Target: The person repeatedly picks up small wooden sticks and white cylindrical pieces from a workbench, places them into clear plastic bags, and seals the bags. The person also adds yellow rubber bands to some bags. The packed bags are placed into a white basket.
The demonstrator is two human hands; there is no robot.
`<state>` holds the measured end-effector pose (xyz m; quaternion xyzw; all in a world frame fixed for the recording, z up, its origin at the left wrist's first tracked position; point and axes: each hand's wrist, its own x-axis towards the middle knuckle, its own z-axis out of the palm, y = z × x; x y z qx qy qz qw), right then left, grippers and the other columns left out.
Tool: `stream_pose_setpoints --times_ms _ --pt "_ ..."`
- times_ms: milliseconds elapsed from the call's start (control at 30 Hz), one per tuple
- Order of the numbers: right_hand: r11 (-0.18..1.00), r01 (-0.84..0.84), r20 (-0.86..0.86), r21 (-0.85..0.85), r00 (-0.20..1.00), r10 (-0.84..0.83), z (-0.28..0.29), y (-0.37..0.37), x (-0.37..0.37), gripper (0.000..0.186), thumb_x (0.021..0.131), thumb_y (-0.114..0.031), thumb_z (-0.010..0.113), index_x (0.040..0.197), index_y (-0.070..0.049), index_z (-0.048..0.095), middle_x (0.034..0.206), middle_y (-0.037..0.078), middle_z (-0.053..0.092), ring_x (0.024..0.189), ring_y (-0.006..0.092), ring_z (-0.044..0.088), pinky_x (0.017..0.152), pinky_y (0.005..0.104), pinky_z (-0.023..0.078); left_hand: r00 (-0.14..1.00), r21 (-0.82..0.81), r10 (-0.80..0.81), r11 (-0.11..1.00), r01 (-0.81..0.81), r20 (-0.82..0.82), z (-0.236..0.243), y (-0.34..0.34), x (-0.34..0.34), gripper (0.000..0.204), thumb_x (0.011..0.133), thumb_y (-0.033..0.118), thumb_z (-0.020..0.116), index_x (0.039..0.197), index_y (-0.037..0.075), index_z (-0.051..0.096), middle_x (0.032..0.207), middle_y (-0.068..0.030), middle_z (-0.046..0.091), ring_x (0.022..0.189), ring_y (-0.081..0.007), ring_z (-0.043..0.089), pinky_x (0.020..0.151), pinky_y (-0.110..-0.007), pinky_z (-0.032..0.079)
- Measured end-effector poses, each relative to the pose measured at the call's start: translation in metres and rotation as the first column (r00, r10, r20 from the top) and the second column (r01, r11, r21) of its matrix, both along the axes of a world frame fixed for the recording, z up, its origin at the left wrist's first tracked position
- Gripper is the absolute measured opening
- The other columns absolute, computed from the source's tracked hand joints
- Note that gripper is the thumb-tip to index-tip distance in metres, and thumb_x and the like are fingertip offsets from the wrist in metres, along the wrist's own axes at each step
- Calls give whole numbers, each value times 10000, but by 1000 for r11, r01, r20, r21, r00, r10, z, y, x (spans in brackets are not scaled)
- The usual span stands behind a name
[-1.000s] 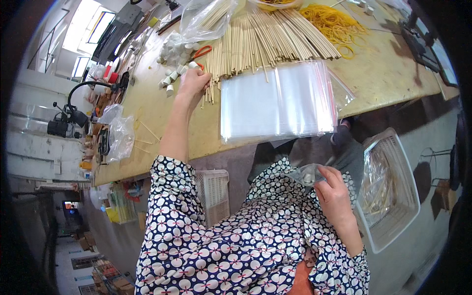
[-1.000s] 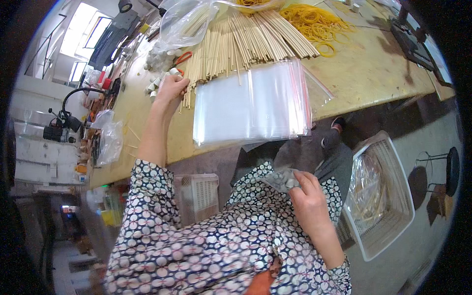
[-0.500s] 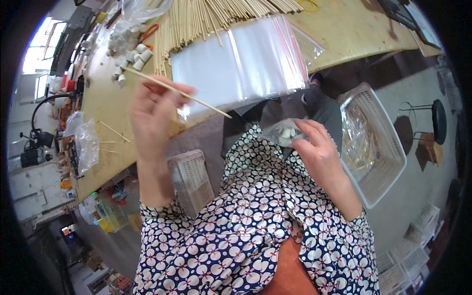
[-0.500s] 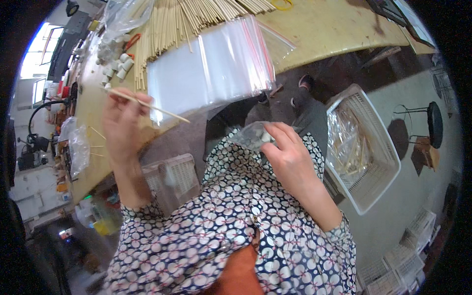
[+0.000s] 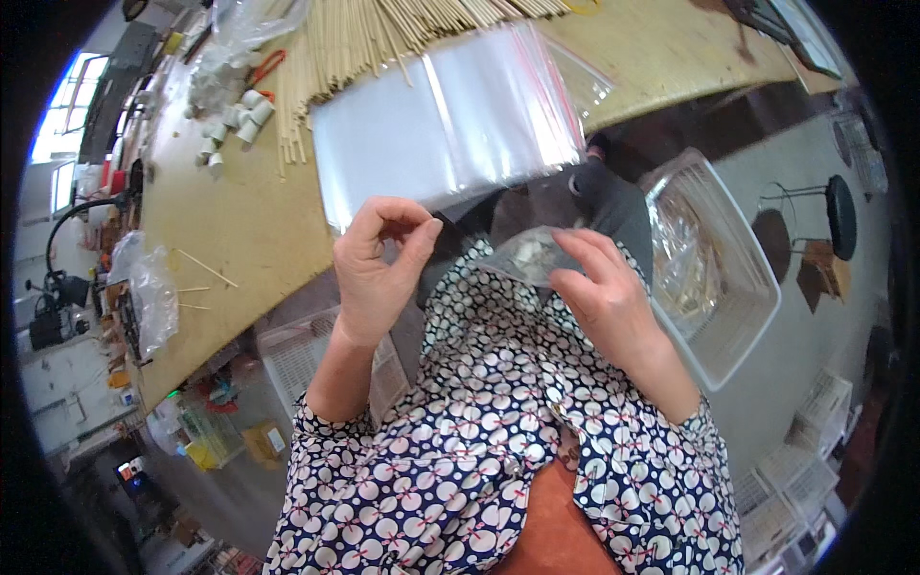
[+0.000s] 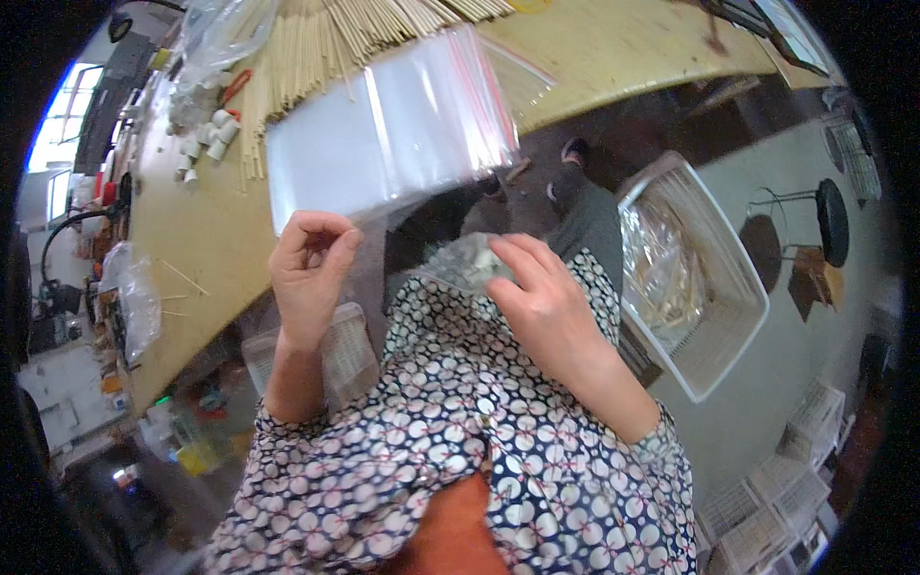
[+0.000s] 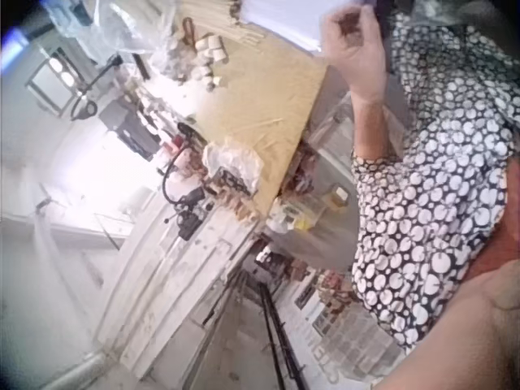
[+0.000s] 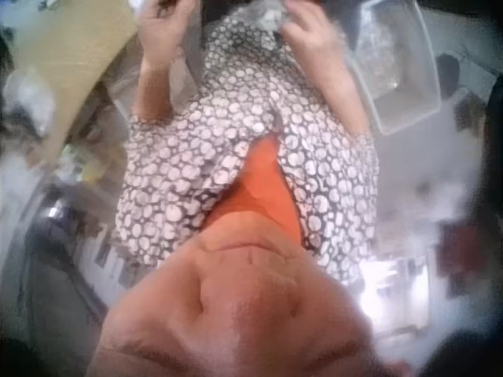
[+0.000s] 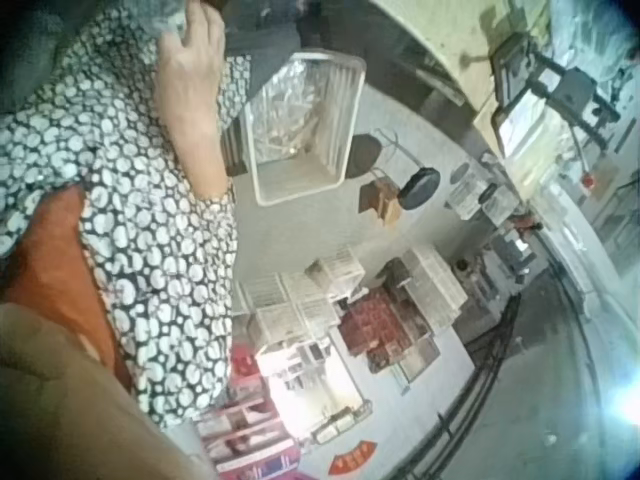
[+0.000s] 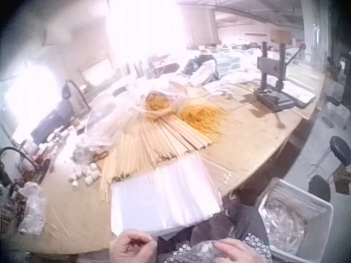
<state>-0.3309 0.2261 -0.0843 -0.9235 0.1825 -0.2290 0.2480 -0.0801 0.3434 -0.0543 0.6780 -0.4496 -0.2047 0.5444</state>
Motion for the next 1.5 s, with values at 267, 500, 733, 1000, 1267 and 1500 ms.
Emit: stream_pose_setpoints --times_ms 267,500,733,1000,1267,1500 --pt "1000 -7 -73 28 997 9 -25 -1 -2 125 766 -15 640 885 23 644 1298 217 640 1242 391 588 1039 465 515 973 284 -74 959 9 220 72 -96 103 197 969 160 697 1020 -29 722 834 -38 710 730 -78 642 661 -242 512" --pt "995 46 -60 88 997 -40 -36 1 -14 142 758 -17 640 889 34 651 1290 218 647 1232 383 596 1038 459 519 930 566 0 793 -223 367 36 -243 208 351 945 321 714 958 -28 739 764 -70 695 649 -125 643 573 -287 503" --pt "985 97 -53 140 995 -90 -40 -6 -30 153 759 -16 639 899 43 652 1286 223 647 1235 384 597 1052 456 514 968 589 209 768 -252 141 28 -279 222 377 921 273 714 620 92 576 560 -46 568 437 -151 495 415 -335 368" --pt "989 104 -50 105 994 -99 -45 -9 -31 129 763 -32 646 874 34 646 1286 219 650 1237 387 599 1044 454 520 949 516 226 853 -84 -219 21 -265 260 220 967 143 676 766 62 636 637 -18 626 477 -87 534 416 -228 409" --pt "985 155 -8 77 988 -155 -32 -7 -30 102 774 -28 644 862 24 642 1249 218 661 1223 385 607 1017 446 532 880 131 7 989 64 -476 72 -181 202 89 971 107 725 1018 58 668 900 -58 728 766 -106 717 650 -194 600" --pt "988 148 21 34 989 -149 -17 -11 -21 115 775 -13 652 887 7 637 1301 209 645 1259 383 591 1049 439 512 994 -75 -54 996 46 -98 58 -45 35 113 920 29 734 1024 12 694 1008 -105 752 954 -173 657 892 -311 511"
